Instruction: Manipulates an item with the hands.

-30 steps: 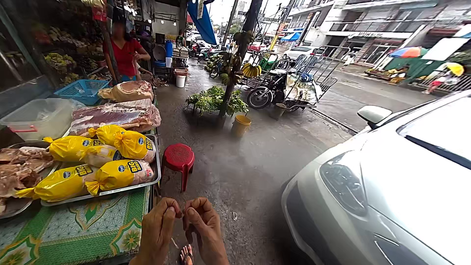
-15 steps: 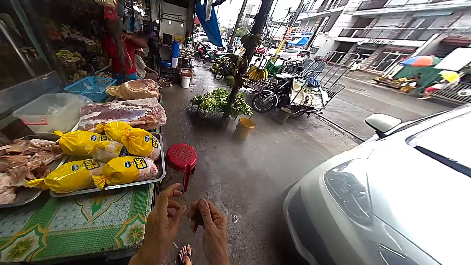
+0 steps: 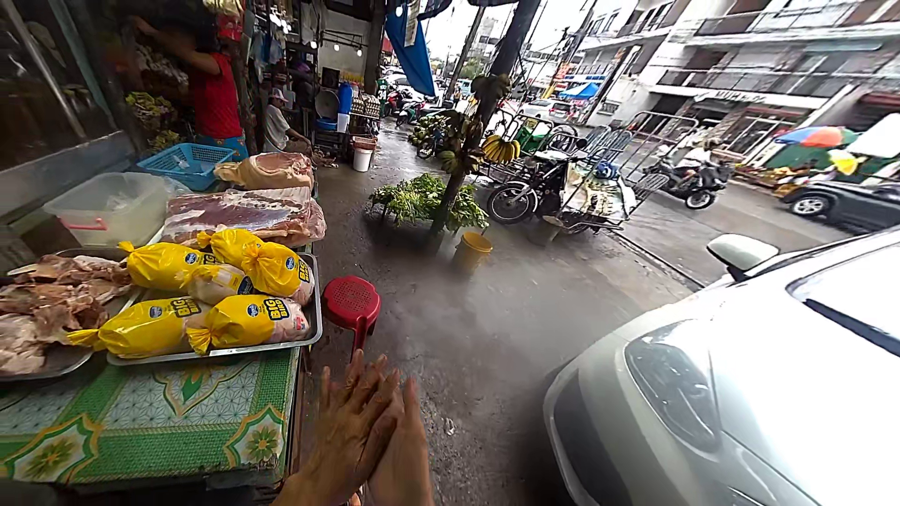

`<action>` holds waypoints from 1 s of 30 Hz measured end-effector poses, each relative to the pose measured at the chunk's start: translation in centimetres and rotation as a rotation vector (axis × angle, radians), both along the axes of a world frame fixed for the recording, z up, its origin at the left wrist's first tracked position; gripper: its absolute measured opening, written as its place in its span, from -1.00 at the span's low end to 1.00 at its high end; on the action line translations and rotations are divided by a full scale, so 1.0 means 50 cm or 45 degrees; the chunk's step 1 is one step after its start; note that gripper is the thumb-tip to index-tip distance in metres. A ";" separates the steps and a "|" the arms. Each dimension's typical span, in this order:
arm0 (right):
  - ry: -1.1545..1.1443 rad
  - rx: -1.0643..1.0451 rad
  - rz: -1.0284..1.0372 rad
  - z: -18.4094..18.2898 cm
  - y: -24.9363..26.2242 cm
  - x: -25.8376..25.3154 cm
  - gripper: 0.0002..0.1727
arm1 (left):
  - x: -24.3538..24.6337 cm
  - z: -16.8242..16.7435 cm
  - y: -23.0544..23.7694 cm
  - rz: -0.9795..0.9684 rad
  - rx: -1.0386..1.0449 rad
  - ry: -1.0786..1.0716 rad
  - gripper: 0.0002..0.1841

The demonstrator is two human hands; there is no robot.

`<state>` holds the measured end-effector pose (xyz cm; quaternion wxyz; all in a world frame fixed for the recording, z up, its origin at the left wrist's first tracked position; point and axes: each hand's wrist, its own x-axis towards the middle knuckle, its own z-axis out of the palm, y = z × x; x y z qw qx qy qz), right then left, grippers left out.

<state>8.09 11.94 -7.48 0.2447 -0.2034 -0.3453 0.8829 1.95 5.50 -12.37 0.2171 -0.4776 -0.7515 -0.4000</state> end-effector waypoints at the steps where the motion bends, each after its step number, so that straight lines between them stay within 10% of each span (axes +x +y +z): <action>1: 0.140 0.183 0.019 0.005 0.007 0.018 -0.18 | -0.012 -0.027 0.002 0.075 -0.023 -0.116 -0.33; 5: 0.465 1.067 -0.210 0.032 0.029 0.046 -0.25 | -0.030 -0.002 -0.025 -0.068 -0.158 -1.419 -0.29; 8: 0.310 1.912 -0.475 -0.015 0.024 0.016 -0.48 | -0.011 0.067 -0.042 -0.234 0.269 -2.395 -0.57; 11: 0.108 2.283 -0.554 -0.132 0.009 -0.044 -0.34 | 0.011 0.089 -0.058 -0.602 0.553 -2.608 -0.60; 16: -0.019 2.268 -0.659 -0.199 0.039 -0.067 -0.31 | 0.001 0.097 -0.042 -0.266 0.533 -2.804 -0.56; 20: -0.039 1.785 -0.495 -0.182 0.021 -0.053 -0.40 | 0.004 0.068 -0.037 -0.074 0.368 -2.336 -0.70; 23: 0.142 0.538 -0.032 -0.114 -0.005 -0.027 -0.58 | -0.015 0.003 -0.034 0.057 0.308 -1.774 0.16; 25: 0.251 -0.224 0.033 -0.069 -0.019 -0.017 -0.65 | -0.023 -0.039 -0.018 0.177 0.368 -1.286 0.38; 28: 0.384 -0.375 0.057 -0.053 -0.013 -0.015 -0.68 | -0.023 -0.048 -0.005 0.176 0.323 -0.843 0.24; 30: 0.486 -0.363 0.125 -0.051 0.002 -0.016 -0.54 | -0.001 -0.023 -0.005 -0.062 0.284 -1.147 0.12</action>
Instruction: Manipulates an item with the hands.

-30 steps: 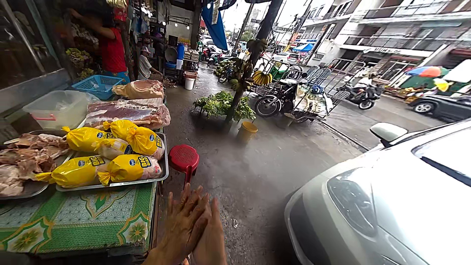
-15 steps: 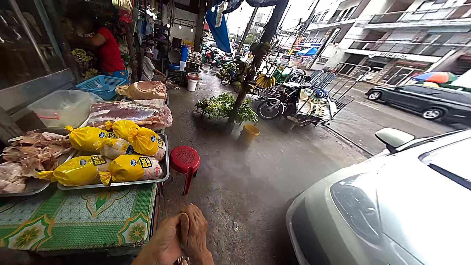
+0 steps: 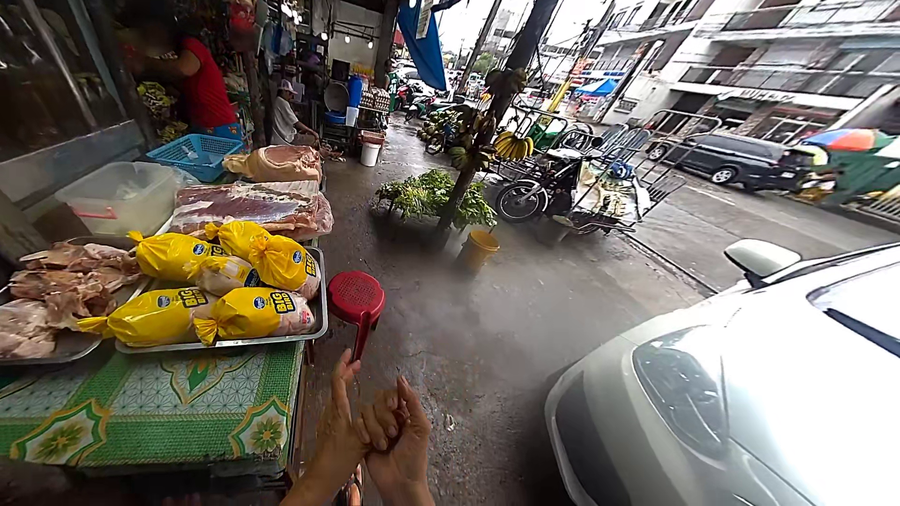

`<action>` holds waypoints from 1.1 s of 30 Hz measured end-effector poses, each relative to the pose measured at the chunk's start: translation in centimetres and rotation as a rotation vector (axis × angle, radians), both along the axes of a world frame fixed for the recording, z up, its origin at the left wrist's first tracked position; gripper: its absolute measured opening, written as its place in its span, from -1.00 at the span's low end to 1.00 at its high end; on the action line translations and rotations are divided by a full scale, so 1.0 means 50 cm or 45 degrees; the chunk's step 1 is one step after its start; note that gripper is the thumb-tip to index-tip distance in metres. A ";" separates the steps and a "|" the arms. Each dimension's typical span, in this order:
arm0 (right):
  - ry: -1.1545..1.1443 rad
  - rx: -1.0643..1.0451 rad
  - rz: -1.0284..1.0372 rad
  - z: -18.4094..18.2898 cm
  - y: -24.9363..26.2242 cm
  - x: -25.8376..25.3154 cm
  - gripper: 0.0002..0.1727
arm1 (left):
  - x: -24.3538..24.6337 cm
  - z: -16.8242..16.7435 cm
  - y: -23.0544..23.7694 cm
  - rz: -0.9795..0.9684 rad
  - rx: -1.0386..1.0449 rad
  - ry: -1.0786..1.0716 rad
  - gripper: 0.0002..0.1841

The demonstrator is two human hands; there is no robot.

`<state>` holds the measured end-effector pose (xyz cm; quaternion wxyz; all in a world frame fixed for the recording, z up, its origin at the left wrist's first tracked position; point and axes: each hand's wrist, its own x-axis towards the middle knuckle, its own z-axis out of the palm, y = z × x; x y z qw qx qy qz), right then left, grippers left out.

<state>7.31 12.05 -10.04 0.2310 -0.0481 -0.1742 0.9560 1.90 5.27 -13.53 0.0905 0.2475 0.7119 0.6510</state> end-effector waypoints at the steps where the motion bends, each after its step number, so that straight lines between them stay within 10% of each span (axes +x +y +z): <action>1: 0.066 0.043 0.037 -0.001 0.006 0.002 -0.49 | 0.011 0.013 -0.003 -0.174 0.076 -0.280 0.07; 7: 0.501 0.385 0.289 -0.040 0.039 0.008 -0.50 | 0.042 0.026 -0.029 -0.803 0.402 -1.306 -0.96; 12: 0.116 0.345 -0.286 -0.007 0.075 0.003 -0.52 | 0.032 0.028 -0.035 -0.763 0.444 -1.706 -0.61; 15: -0.077 0.994 -0.793 -0.001 0.104 0.010 -0.58 | 0.009 0.015 -0.032 -0.351 0.288 -1.839 -0.56; 19: -0.069 2.026 -0.764 -0.038 0.022 0.016 -0.53 | 0.007 0.020 -0.047 -0.200 0.202 -1.665 -0.65; 23: -0.334 2.431 -0.875 -0.147 0.004 -0.029 -0.35 | 0.001 0.083 -0.050 -0.022 0.307 -1.628 -0.64; 27: -0.819 1.743 -0.615 -0.188 0.068 -0.034 -0.62 | -0.012 0.124 -0.070 -0.299 0.377 -1.301 -0.59; 33: -0.523 0.230 0.015 -0.108 0.038 -0.010 -0.51 | 0.025 0.136 -0.034 -0.304 -0.068 0.343 -0.43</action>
